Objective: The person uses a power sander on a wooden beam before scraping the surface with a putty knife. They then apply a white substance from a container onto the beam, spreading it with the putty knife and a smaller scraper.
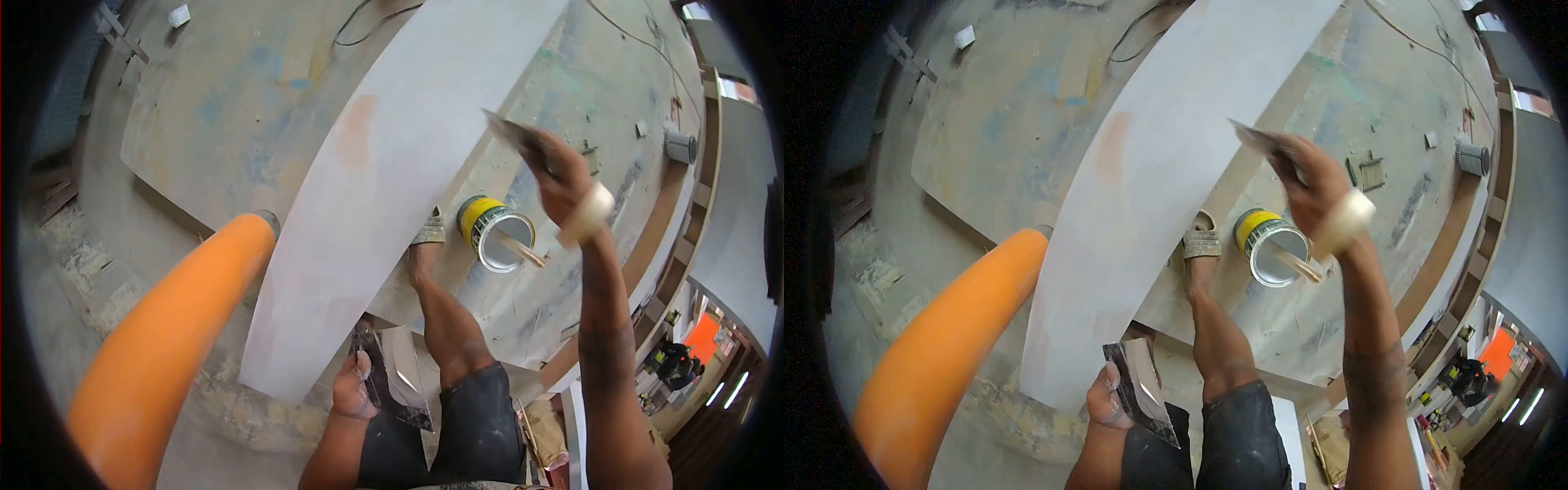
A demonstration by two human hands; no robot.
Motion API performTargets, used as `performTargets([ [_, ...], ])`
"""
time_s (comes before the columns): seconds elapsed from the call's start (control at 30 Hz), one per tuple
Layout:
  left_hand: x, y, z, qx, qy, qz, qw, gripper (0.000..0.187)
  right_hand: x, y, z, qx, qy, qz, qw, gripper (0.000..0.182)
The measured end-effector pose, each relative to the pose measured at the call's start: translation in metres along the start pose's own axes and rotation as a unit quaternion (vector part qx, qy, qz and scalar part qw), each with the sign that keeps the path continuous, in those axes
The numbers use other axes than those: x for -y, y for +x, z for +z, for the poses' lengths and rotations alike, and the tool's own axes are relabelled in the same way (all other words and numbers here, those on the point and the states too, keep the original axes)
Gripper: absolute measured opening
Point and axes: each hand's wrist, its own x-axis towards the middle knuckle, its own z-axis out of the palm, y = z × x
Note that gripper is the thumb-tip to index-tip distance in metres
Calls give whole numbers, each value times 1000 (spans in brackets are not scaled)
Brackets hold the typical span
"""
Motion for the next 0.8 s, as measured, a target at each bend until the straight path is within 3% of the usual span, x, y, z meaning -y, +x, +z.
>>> performTargets([
  [0.07, -3, -11, -35, 104, -10, -18, 994, 48, 5, 32, 14, -26, -240, -154, 958, 37],
  [0.13, -10, -35, -31, 64, 17, -4, 998, 46, 6, 59, 32, -39, -255, -124, 958, 36],
  [0.23, -29, -55, -37, 95, 44, 30, 994, 46, -3, 81, 62, -72, -285, -68, 953, 34],
  [0.33, -47, -72, -27, 19, 53, 90, 994, 43, -18, 47, 110, -113, -344, -77, 929, 38],
  [0.4, -58, -82, -13, 32, 47, 114, 992, 44, -3, 15, 124, -102, -307, -81, 943, 36],
  [0.5, -67, -90, -6, 73, 29, 135, 988, 46, 24, 11, 100, 70, -270, 29, 960, 37],
  [0.6, -70, -93, -16, 75, 0, 120, 990, 45, 1, 51, 67, -7, -271, -46, 961, 34],
  [0.67, -70, -92, -19, 78, -7, 111, 991, 44, 3, 83, 45, -39, -272, 6, 961, 34],
  [0.8, -57, -90, -36, 37, -29, 112, 993, 43, -7, 115, 33, 22, -298, 98, 949, 35],
])
